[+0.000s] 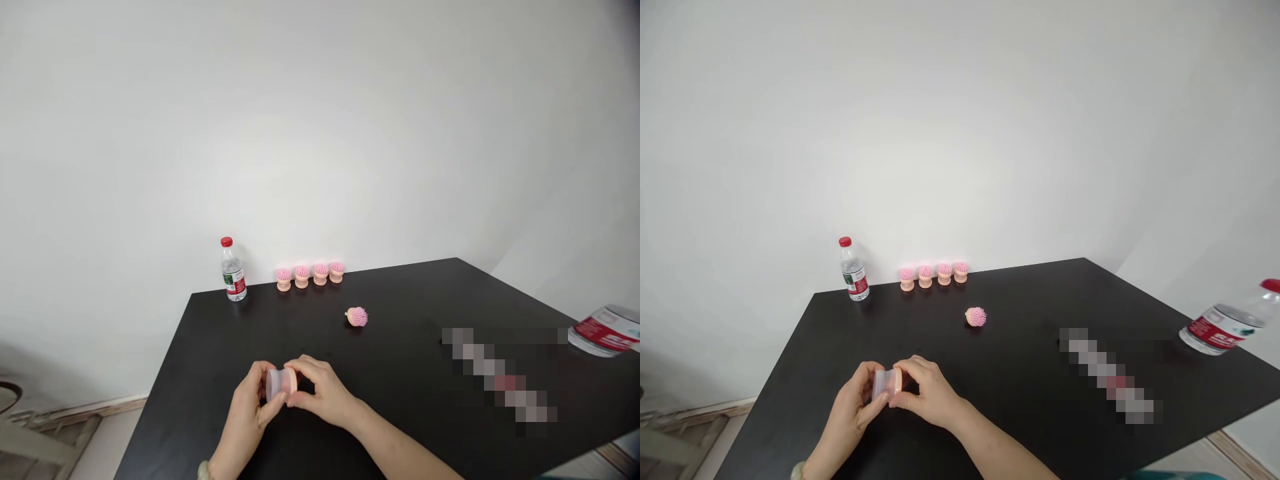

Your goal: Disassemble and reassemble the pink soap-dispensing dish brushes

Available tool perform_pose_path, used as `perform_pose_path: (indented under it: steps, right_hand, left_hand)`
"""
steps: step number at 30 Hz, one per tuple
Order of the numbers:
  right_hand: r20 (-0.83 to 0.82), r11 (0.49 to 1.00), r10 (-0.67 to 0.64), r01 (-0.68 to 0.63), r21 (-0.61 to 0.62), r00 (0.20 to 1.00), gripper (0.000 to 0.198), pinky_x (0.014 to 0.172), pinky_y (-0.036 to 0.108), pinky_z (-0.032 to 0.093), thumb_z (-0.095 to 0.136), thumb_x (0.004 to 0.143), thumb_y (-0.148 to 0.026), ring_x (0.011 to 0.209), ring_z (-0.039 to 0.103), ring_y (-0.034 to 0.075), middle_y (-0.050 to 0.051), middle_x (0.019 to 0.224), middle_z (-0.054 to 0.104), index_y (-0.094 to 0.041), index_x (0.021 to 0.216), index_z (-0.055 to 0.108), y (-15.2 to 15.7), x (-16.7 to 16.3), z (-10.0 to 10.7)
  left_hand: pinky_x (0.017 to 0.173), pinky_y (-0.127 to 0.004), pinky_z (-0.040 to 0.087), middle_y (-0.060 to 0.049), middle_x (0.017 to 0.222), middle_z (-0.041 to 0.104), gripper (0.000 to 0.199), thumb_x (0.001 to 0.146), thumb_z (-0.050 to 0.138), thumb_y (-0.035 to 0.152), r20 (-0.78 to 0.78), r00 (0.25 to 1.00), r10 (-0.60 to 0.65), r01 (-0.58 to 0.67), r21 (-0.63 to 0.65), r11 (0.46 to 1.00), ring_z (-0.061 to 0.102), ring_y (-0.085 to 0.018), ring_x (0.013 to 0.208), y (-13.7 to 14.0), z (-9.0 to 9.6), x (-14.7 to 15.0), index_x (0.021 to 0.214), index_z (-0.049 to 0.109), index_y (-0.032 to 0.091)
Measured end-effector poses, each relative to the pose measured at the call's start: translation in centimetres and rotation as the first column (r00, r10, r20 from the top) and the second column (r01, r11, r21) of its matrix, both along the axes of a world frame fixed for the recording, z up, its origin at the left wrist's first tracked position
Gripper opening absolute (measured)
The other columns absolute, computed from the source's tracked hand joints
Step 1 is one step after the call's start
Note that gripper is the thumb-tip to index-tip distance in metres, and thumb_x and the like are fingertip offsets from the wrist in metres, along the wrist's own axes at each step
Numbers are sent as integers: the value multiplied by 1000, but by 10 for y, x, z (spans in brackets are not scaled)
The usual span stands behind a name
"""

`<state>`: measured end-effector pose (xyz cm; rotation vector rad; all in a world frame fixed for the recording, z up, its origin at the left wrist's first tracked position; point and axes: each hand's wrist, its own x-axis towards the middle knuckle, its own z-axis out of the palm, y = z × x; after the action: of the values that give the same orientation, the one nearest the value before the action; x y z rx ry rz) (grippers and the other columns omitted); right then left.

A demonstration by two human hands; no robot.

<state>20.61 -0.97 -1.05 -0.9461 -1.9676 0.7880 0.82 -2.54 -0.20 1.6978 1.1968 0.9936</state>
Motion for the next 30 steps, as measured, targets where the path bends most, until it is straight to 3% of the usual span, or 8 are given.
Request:
perform_pose_path:
  steps: [5, 11, 15, 19, 22, 24, 27, 30]
  right_hand:
    - [-30, 992, -19, 23, 123, 999, 46, 76, 37, 55, 72, 82, -56, 82, 62, 22, 5, 91, 67, -21, 111, 64, -5, -6, 2]
    - [31, 950, 28, -36, 311, 999, 39, 94, 45, 51, 70, 90, -34, 106, 56, 27, 12, 116, 60, -21, 123, 57, -9, -4, 6]
    - [-102, 996, 87, -84, 36, 991, 92, 92, 46, 55, 86, 69, -49, 113, 58, 29, 14, 133, 51, -24, 144, 40, -2, 0, -3]
    - [-234, 959, 77, -137, -250, 969, 36, 73, 33, 59, 63, 92, -40, 80, 67, 17, 4, 103, 65, -23, 124, 60, 1, -3, -6]
    - [-259, 949, 39, -117, -293, 965, 20, 71, 30, 57, 68, 87, -27, 76, 66, 16, 0, 91, 64, -22, 107, 66, -2, -7, -2]
    - [-234, 972, 15, -70, -227, 972, 34, 72, 30, 58, 78, 77, -20, 77, 66, 16, 0, 94, 63, -23, 108, 66, -3, -5, 0]
    - [-116, 997, -68, 72, 33, 991, 44, 80, 35, 58, 74, 76, -12, 84, 65, 18, 3, 105, 61, -26, 117, 63, 2, 9, 2]
    - [87, 907, -327, 287, 308, 941, 51, 90, 41, 55, 62, 83, -8, 97, 62, 22, 8, 115, 58, -28, 130, 57, 16, 38, 4]
  left_hand:
    - [59, -26, 42, 2, 73, 60, 29, 82, 68, 49, -16, 1000, 22, -22, 31, 999, 55, -17, 63, 1, 0, -2, 89, 61, 23]
    - [58, -26, 43, 3, 66, 58, 28, 88, 59, 51, 88, 996, -11, 17, -65, 998, 56, -17, 60, -1, 3, 2, 86, 57, 23]
    - [65, -27, 48, 2, 78, 62, 27, 87, 62, 49, 172, 985, 21, -4, -98, 995, 60, -17, 68, -3, 6, 4, 93, 57, 24]
    - [68, -27, 49, 0, 82, 62, 27, 86, 64, 48, 207, 978, -2, 16, -66, 998, 60, -18, 73, 0, 1, 4, 94, 57, 23]
    - [67, -27, 49, 1, 78, 61, 30, 87, 61, 52, 169, 986, 10, 6, -92, 996, 60, -18, 71, 0, -2, 5, 91, 58, 23]
    - [66, -28, 48, 1, 74, 61, 34, 90, 54, 55, 152, 987, 50, -28, -143, 989, 59, -18, 67, -1, -2, 5, 86, 58, 22]
    - [64, -28, 48, 0, 70, 61, 43, 94, 44, 60, 204, 974, 102, -52, -235, 971, 57, -17, 65, -2, 0, 3, 80, 58, 21]
    - [65, -27, 48, 1, 71, 61, 40, 90, 51, 61, 170, 977, 131, -94, -211, 973, 57, -17, 66, 2, -1, 0, 88, 61, 21]
